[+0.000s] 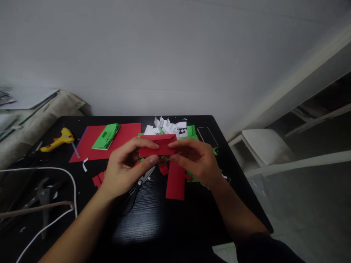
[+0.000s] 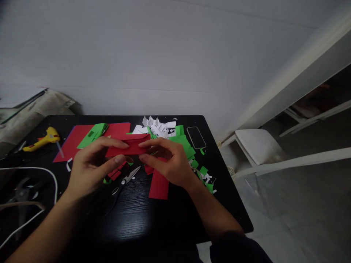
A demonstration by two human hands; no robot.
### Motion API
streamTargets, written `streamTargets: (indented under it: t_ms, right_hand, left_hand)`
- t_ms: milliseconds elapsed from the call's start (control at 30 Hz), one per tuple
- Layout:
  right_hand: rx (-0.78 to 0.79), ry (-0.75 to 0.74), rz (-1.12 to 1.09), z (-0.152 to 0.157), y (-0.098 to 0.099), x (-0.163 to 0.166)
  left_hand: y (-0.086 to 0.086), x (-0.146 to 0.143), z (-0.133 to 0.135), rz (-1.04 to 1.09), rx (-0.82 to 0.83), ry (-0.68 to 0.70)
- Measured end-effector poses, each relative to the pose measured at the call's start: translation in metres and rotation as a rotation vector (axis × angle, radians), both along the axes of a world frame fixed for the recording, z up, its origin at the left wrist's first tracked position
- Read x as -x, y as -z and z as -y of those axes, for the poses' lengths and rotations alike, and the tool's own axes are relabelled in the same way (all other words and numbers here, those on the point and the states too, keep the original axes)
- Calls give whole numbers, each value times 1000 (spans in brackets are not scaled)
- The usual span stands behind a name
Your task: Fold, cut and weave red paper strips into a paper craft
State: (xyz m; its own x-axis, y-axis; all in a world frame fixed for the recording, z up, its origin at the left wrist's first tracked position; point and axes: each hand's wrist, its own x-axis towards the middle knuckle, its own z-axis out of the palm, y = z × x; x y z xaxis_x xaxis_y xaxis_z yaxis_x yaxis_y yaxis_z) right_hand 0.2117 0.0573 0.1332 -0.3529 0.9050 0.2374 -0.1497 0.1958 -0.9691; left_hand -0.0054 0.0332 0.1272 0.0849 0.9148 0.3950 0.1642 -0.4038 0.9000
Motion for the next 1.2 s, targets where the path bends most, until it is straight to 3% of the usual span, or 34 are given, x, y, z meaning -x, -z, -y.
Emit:
streamTargets:
  t_ms: [400, 900, 1067, 1200]
  right_hand:
    - [1, -38, -24, -1, 2, -1]
    - [12, 84, -10, -1, 2, 1]
    - [-57, 171, -2, -3, 3, 2]
    - [-50, 177, -20, -1, 2, 4]
  left_hand:
    - [-2, -6, 0, 4, -72, -61]
    - [2, -10, 1, 43, -62, -99]
    - [1, -10, 1, 89, -66, -112]
    - [1, -14, 1, 89, -71, -176]
